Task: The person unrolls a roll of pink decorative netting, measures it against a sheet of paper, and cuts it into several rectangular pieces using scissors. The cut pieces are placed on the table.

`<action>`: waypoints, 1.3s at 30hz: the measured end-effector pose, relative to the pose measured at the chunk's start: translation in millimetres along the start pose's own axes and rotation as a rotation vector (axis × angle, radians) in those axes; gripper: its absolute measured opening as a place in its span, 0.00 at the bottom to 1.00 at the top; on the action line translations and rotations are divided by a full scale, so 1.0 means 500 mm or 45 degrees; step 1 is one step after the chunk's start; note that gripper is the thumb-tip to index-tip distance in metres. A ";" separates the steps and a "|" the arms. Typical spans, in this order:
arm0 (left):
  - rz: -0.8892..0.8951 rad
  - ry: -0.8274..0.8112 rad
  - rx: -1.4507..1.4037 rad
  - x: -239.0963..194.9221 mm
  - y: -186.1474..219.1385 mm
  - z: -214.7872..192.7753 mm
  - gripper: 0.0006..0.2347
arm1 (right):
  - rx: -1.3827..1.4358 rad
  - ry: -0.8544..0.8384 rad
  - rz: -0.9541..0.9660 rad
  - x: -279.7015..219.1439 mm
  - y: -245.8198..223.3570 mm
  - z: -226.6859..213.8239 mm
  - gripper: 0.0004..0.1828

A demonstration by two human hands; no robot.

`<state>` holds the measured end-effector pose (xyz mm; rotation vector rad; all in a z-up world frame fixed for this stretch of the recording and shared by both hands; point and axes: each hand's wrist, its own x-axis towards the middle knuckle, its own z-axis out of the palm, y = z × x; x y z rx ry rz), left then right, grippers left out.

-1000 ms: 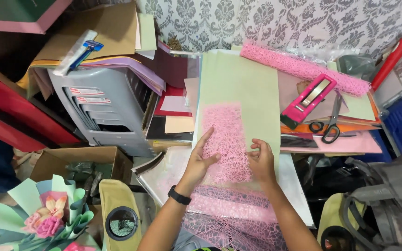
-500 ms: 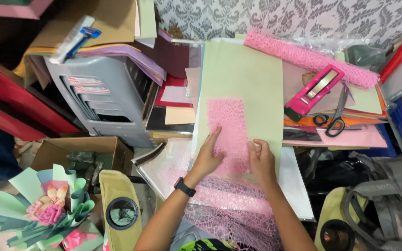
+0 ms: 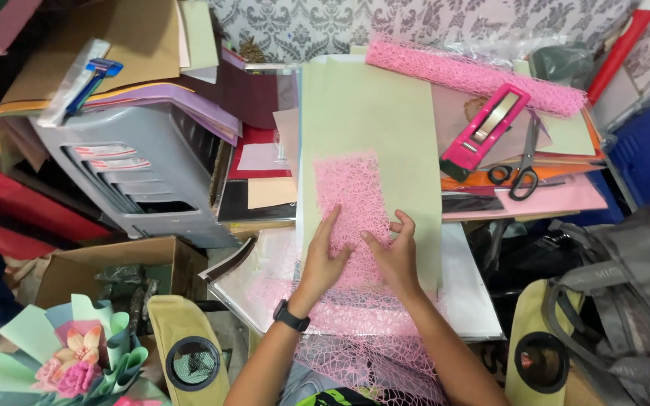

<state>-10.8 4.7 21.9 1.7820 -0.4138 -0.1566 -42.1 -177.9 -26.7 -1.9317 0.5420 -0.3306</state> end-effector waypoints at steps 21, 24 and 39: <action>0.066 0.092 0.084 -0.201 -0.022 -0.186 0.21 | 0.303 0.085 -0.031 0.434 -0.225 -0.231 0.24; 0.088 0.057 0.152 -0.199 -0.014 -0.156 0.23 | 0.250 -0.056 -0.098 0.366 -0.193 -0.254 0.43; -0.296 -0.175 0.251 -0.212 -0.031 -0.212 0.46 | -0.417 -0.878 -0.593 -0.096 0.024 -0.380 0.34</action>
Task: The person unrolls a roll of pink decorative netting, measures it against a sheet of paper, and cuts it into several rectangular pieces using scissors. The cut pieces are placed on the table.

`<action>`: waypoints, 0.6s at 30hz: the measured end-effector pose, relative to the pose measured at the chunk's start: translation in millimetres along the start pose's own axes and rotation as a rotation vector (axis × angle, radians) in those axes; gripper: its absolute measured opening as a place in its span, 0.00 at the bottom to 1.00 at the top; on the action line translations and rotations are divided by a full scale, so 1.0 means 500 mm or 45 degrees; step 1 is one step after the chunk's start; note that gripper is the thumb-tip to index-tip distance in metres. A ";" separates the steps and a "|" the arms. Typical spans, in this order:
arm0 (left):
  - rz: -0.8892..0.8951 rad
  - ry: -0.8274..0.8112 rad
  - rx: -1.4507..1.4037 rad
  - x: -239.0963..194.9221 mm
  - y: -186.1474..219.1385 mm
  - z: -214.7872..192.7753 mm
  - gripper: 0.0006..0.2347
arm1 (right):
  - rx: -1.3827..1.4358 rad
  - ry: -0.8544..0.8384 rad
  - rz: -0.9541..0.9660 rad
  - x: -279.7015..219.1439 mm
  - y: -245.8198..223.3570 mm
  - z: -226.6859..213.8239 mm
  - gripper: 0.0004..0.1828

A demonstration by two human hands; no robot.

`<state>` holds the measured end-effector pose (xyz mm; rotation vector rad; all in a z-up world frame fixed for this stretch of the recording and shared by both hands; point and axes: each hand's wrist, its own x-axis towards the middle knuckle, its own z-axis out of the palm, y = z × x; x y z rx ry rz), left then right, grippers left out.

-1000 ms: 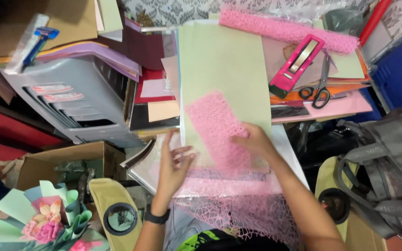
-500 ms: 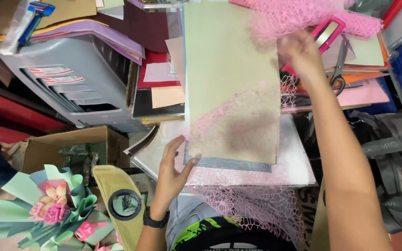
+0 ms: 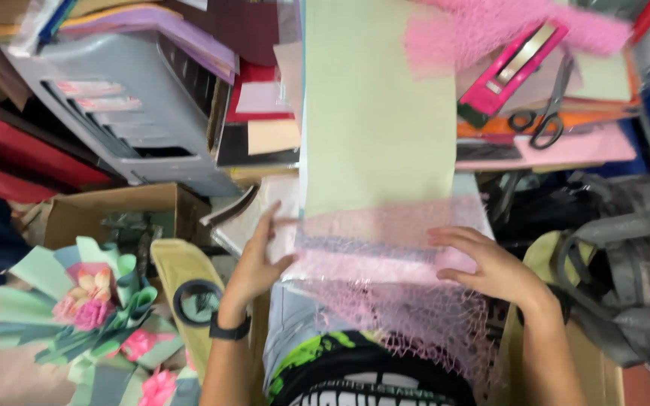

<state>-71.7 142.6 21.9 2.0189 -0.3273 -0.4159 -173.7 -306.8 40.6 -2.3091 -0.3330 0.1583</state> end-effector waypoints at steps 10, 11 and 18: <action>0.853 -0.169 0.577 0.017 0.049 0.111 0.42 | 0.092 -0.185 -0.046 -0.119 -0.064 0.070 0.31; 0.980 -0.264 0.687 0.015 0.066 0.129 0.36 | 0.246 -0.303 -0.079 -0.140 -0.096 0.062 0.34; 1.181 -0.287 0.599 0.056 0.064 0.136 0.12 | -0.091 -0.526 -0.012 -0.176 -0.175 0.076 0.31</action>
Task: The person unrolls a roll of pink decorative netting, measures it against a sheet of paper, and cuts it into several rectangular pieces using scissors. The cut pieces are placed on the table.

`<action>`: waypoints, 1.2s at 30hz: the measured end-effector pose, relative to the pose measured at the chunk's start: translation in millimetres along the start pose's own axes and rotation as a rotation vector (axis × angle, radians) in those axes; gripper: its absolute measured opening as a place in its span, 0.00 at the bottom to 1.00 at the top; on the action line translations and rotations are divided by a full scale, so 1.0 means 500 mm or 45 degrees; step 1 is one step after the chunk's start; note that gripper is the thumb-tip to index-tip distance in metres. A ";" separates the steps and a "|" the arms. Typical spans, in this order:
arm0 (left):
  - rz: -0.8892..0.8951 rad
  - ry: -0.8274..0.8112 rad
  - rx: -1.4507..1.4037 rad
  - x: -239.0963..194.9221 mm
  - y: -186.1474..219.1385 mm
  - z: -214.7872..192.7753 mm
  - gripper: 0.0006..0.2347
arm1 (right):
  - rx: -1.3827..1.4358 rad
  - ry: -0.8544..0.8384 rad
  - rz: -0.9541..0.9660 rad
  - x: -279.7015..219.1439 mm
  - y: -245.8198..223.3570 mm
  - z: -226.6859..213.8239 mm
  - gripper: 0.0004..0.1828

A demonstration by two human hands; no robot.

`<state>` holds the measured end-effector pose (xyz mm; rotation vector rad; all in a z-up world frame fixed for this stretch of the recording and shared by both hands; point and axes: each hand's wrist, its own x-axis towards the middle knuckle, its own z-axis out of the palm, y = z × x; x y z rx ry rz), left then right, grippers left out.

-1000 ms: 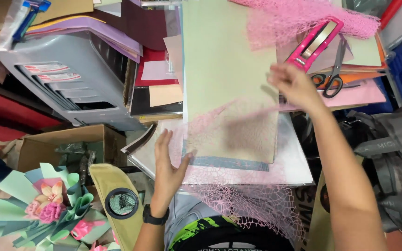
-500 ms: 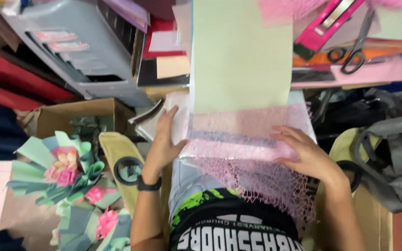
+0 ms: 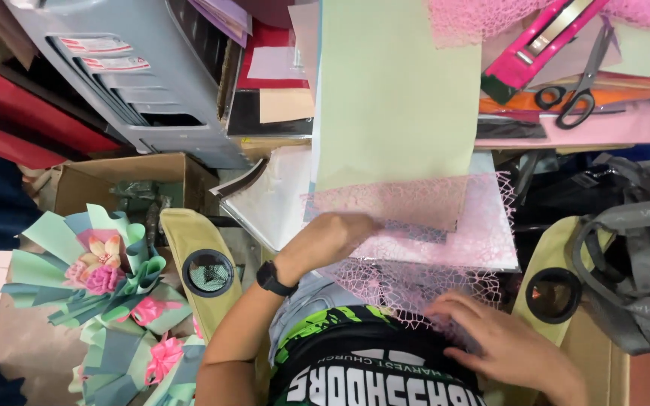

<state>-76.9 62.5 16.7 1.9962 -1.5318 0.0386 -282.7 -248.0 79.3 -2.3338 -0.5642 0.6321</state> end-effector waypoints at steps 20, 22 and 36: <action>-0.335 0.460 -1.173 0.074 -0.005 -0.145 0.12 | -0.473 0.715 -0.196 0.262 0.021 -0.364 0.04; -0.361 0.521 -1.227 0.061 -0.051 -0.121 0.14 | -0.264 0.596 0.009 0.287 -0.016 -0.406 0.10; -1.048 0.839 -1.117 -0.065 -0.269 0.093 0.29 | -0.030 0.500 0.363 0.528 0.275 -0.416 0.19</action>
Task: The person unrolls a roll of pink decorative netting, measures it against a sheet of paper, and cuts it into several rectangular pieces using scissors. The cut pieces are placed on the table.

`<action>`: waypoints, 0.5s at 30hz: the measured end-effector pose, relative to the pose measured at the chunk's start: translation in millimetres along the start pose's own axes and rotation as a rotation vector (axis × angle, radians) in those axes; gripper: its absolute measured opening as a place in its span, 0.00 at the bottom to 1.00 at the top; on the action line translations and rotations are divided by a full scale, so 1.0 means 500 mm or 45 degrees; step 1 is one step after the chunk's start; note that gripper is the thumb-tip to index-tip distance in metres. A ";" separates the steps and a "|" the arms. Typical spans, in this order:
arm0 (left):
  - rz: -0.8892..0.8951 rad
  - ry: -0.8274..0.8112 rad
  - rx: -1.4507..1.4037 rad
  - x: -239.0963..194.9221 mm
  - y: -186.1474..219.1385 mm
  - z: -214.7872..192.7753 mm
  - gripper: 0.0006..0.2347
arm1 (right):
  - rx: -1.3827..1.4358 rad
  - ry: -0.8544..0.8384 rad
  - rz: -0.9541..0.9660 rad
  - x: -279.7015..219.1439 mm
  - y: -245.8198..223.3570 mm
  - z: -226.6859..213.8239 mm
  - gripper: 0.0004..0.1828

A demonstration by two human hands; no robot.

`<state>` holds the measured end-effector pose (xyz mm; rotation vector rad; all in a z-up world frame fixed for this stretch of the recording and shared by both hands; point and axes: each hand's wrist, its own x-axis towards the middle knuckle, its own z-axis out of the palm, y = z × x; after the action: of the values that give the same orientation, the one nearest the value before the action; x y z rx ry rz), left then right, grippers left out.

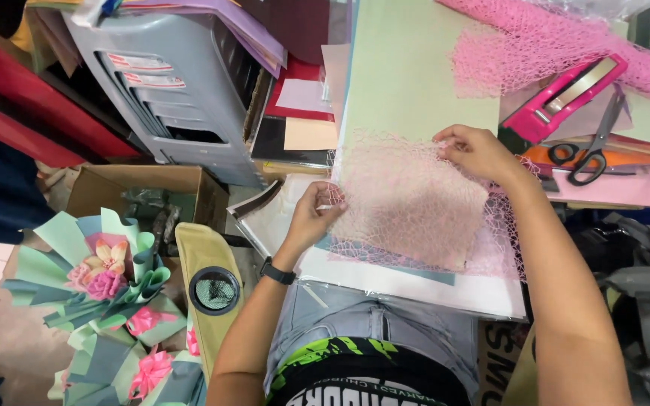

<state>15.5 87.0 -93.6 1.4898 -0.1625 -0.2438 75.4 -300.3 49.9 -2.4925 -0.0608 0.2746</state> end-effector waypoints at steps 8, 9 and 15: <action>0.297 0.181 -0.354 -0.020 0.036 0.041 0.06 | 0.065 -0.314 -0.123 -0.029 -0.066 -0.022 0.37; 0.293 0.183 -0.351 -0.027 0.056 0.044 0.06 | 0.069 -0.318 -0.123 -0.030 -0.061 -0.021 0.37; 0.154 0.045 -0.422 0.032 0.045 0.051 0.07 | 0.030 -0.249 -0.138 -0.035 -0.037 -0.044 0.47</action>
<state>25.6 59.9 -69.8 1.1500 -0.1741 -0.1389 63.4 -300.1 81.2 -2.4223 -0.2703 0.4691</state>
